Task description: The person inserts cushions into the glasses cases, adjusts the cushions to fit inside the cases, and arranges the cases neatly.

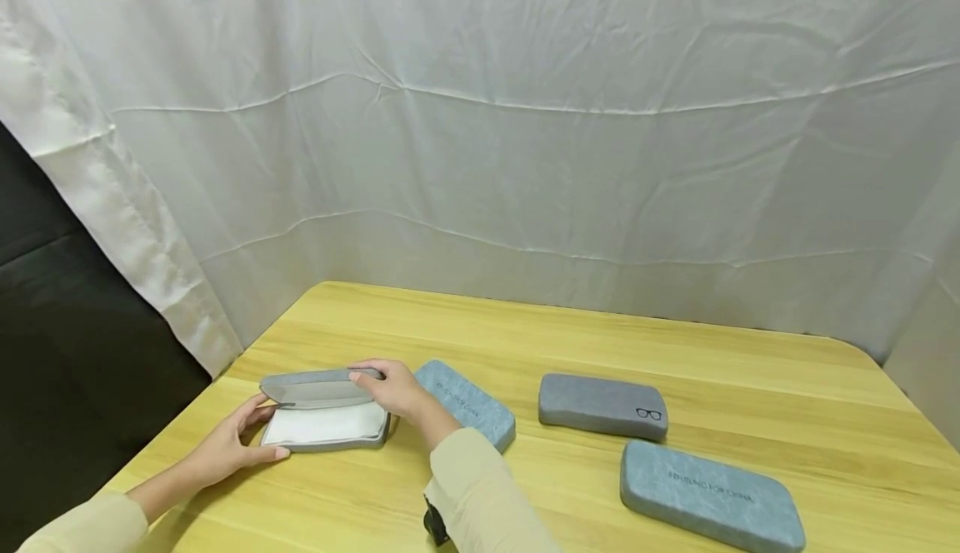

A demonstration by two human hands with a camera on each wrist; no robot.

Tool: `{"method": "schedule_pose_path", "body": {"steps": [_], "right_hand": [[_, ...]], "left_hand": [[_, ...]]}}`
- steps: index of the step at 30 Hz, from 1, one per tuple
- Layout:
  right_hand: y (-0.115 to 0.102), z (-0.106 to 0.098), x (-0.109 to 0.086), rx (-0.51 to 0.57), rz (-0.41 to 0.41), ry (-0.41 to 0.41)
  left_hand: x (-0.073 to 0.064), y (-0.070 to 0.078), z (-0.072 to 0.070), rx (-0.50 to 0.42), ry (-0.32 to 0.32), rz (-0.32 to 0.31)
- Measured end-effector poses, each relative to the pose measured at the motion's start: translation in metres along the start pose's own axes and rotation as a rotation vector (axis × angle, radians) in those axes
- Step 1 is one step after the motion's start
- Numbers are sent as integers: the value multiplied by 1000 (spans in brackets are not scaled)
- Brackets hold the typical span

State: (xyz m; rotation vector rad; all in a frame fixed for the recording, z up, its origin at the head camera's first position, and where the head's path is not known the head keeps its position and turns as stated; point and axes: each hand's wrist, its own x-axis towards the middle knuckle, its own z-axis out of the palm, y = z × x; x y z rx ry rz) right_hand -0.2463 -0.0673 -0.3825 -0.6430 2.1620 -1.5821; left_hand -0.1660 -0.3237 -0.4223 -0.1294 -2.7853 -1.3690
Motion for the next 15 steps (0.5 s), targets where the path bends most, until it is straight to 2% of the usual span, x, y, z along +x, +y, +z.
{"method": "schedule_pose_path", "body": {"steps": [8,15], "right_hand": [[4,1,1,-1,-33,6],[4,-1,-3,42,-66,-8]], "left_hand": [[0,0,-1,17,4,2],[0,-1,-1,25,0,-2]]}}
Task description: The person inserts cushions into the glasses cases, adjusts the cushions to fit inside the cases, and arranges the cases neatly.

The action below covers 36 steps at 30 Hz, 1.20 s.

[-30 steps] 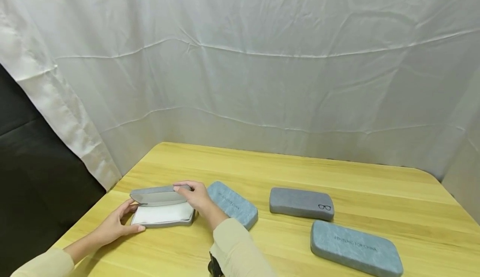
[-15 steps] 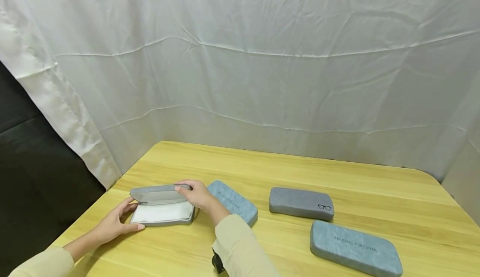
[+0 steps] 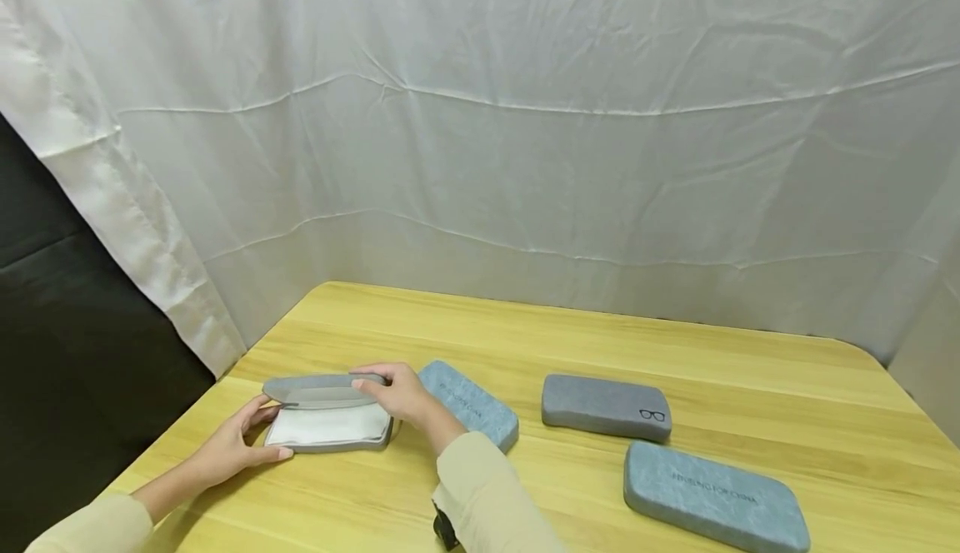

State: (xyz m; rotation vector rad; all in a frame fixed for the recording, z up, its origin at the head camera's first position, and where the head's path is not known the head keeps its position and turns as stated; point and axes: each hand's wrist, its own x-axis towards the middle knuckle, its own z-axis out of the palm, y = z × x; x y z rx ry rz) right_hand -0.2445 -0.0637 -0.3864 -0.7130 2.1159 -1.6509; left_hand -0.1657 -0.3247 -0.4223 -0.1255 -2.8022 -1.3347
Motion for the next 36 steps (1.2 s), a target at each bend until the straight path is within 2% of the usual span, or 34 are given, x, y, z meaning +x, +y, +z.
{"method": "schedule_pose_path", "body": {"steps": [7,16,22,28,32,36], "right_hand": [[4,-1,0,6,-19,-30],[5,-1,-3,5,-41,-53],[3,-6,-5,-34,-25,-108],[2,-7,-6,-72,-27,-125],[3,-5,-7,-102,-58,-120],[4,-4,-8,-142,-105,-116]], "left_hand": [[-1,0,0,-23,-2,11],[-2,1,-2,-41,-17,-13],[-2,0,-2,-46,-25,-1],[-1,-1,-2,-44,-15,50],[-2,-3,-1,-64,-2,72],[-3,-4,0,-100,7,130]]}}
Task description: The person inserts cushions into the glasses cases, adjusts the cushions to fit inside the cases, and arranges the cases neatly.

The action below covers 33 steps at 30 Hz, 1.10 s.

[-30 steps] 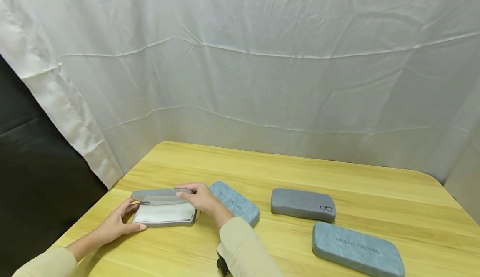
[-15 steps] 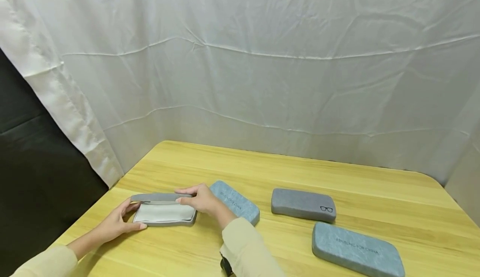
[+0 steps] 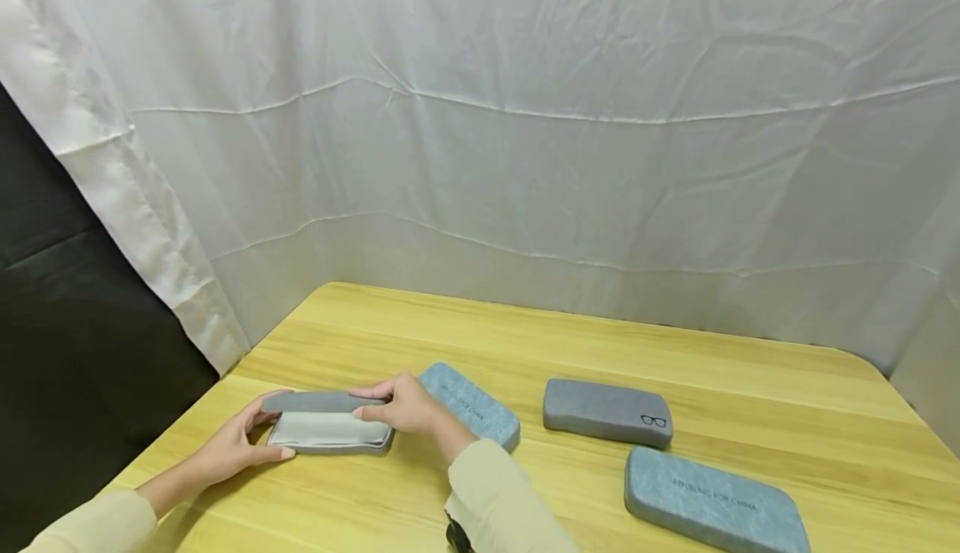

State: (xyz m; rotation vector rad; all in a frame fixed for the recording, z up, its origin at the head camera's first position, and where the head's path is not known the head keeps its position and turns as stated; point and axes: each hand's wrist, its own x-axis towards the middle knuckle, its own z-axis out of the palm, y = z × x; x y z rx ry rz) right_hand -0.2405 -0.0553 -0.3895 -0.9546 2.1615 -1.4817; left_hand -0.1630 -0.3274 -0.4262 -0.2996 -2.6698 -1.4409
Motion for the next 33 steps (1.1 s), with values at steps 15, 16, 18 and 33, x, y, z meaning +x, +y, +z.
{"method": "schedule_pose_path", "body": {"steps": [15,16,18,33], "right_hand": [[3,2,-4,-51,-62,-8],[2,3,-5,-52,-60,-8],[2,3,-5,-55,-50,-7],[1,7,-9,-120,-61,-5]], "left_hand": [[0,-1,0,-35,-12,47],[0,-1,0,-38,-13,51],[-1,-2,0,-43,-12,59],[0,-5,-1,-106,-58,181]]}}
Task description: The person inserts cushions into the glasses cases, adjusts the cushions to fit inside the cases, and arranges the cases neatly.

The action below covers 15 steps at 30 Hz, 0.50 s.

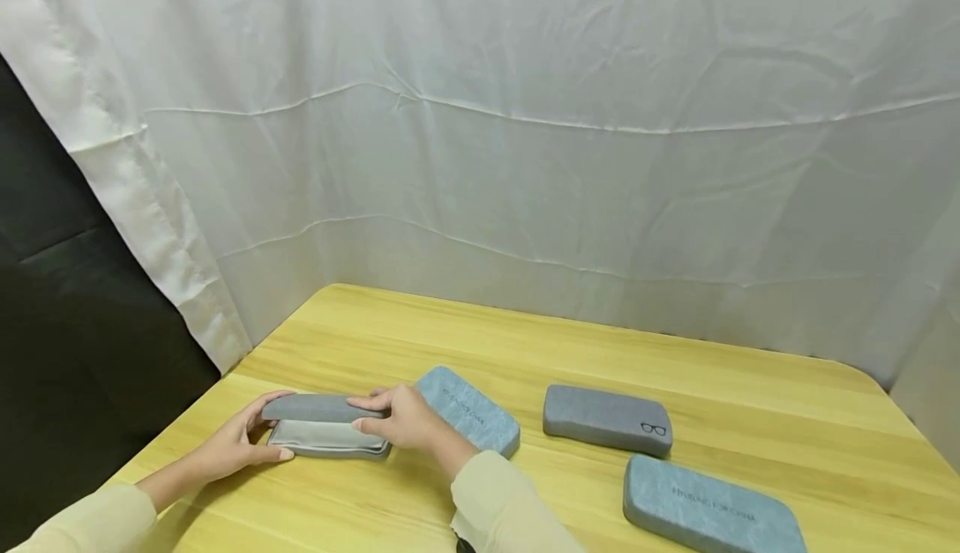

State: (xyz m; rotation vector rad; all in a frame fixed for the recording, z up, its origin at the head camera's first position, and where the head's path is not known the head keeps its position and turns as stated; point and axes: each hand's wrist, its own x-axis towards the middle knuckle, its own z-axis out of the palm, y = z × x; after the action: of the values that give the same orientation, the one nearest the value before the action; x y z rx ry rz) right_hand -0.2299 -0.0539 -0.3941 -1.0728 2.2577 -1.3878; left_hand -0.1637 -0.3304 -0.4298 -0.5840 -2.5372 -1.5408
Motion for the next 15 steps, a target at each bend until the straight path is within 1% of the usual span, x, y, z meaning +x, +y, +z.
{"method": "schedule_pose_path", "body": {"steps": [3,10,12,15], "right_hand": [[-1,0,-1,-6,-7,-12],[-1,2,-5,-49,22,-37],[-1,2,-6,-95,11,-37],[-1,2,-7,-170,-10,-30]], "left_hand": [[1,0,-1,-10,-12,3],[0,2,-2,-12,-36,0],[0,1,-2,-9,-36,-12],[0,1,-2,9,-33,-15]]}}
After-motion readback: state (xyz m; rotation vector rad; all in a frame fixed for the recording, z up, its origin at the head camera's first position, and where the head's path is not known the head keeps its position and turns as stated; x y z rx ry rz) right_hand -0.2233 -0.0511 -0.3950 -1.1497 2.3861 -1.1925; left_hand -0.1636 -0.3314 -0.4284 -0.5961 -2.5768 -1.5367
